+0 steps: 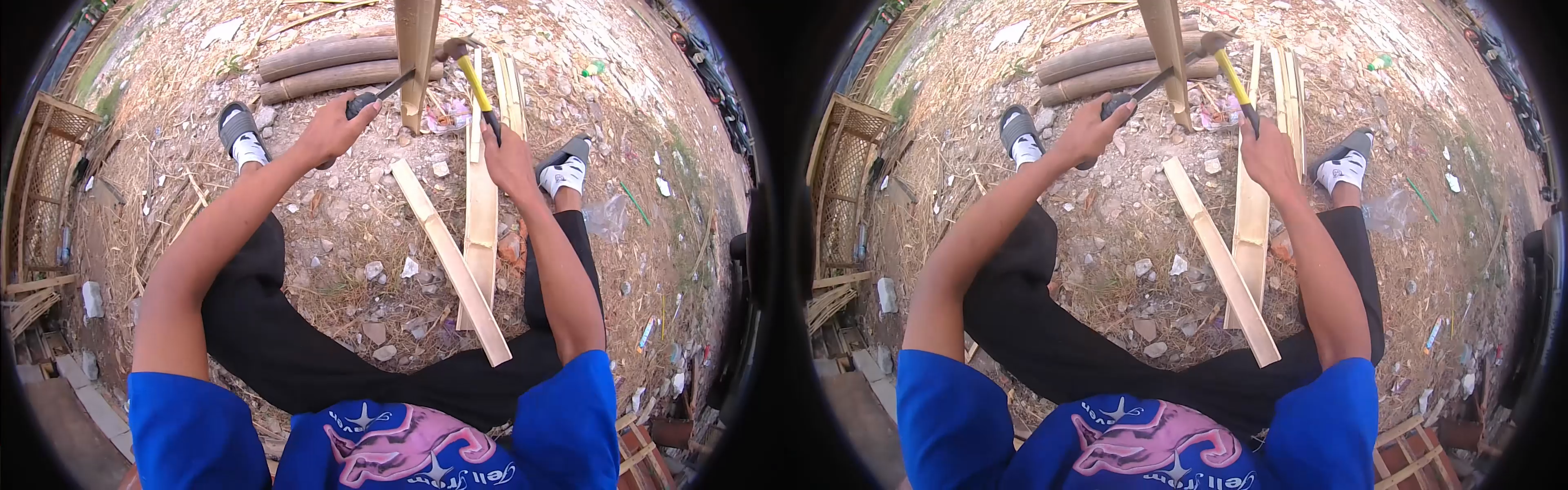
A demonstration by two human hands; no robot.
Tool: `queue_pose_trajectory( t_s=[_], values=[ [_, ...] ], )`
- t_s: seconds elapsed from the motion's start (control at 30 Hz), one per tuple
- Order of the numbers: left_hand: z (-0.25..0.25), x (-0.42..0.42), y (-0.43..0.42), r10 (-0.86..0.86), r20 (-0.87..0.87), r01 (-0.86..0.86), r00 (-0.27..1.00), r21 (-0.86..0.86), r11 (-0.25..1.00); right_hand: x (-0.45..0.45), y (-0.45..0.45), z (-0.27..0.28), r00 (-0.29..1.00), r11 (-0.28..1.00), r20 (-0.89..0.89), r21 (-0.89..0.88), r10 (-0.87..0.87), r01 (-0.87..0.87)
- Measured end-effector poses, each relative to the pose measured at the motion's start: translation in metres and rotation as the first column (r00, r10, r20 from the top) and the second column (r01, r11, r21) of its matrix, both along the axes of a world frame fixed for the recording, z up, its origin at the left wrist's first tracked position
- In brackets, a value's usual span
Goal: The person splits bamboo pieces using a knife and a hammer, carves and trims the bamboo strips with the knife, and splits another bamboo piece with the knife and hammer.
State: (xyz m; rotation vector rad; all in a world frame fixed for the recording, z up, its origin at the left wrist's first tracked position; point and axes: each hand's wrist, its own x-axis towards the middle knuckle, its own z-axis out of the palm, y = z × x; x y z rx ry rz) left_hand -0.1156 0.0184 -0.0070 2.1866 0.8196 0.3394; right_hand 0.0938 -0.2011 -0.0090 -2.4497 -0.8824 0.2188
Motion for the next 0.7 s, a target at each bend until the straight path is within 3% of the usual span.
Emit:
queue_pose_trajectory(
  t_s=[0.07, 0.17, 0.23, 0.33, 0.37, 0.4, 0.47, 0.57, 0.63, 0.7],
  values=[
    [0.0, 0.004, 0.014, 0.035, -0.034, -0.037, 0.999, -0.049, 0.998, 0.019, -0.019, -0.045, 0.994, 0.994, -0.104, -0.107, 0.027, -0.038],
    [-0.002, 0.002, 0.009, -0.026, 0.019, 0.026, 0.999, 0.017, 1.0, 0.005, -0.032, -0.038, 0.995, 0.997, -0.077, 0.044, -0.059, 0.063],
    [-0.012, 0.003, 0.006, -0.072, 0.033, 0.068, 0.997, 0.109, 0.992, 0.003, -0.026, -0.013, 0.999, 0.984, -0.037, 0.171, -0.035, 0.04],
    [-0.005, 0.012, -0.005, -0.085, 0.007, 0.084, 0.996, 0.053, 0.995, -0.002, -0.005, 0.035, 1.0, 0.942, -0.019, 0.336, -0.003, 0.009],
    [-0.006, 0.012, -0.004, -0.106, -0.022, 0.107, 0.994, 0.081, 0.991, -0.006, -0.002, 0.03, 0.998, 0.9, 0.065, 0.435, 0.01, -0.038],
    [-0.006, 0.013, -0.005, -0.096, -0.008, 0.096, 0.995, 0.085, 0.992, -0.002, -0.001, 0.014, 0.995, 0.904, 0.101, 0.425, 0.002, -0.045],
    [-0.007, 0.01, -0.007, -0.071, 0.013, 0.069, 0.997, 0.095, 0.993, -0.003, -0.006, -0.001, 1.0, 0.997, -0.006, 0.079, -0.006, 0.006],
    [-0.015, 0.008, -0.001, -0.084, 0.031, 0.081, 0.996, 0.094, 0.992, -0.003, -0.008, 0.004, 1.0, 0.991, -0.029, 0.13, -0.007, 0.011],
    [-0.021, 0.007, -0.001, -0.093, 0.021, 0.09, 0.995, 0.1, 0.991, -0.005, -0.007, 0.045, 1.0, 0.969, 0.013, 0.247, -0.004, 0.0],
    [-0.02, 0.005, 0.0, -0.079, 0.029, 0.075, 0.996, 0.117, 0.99, -0.007, -0.005, 0.087, 0.998, 0.868, 0.067, 0.494, 0.016, -0.047]
  ],
)
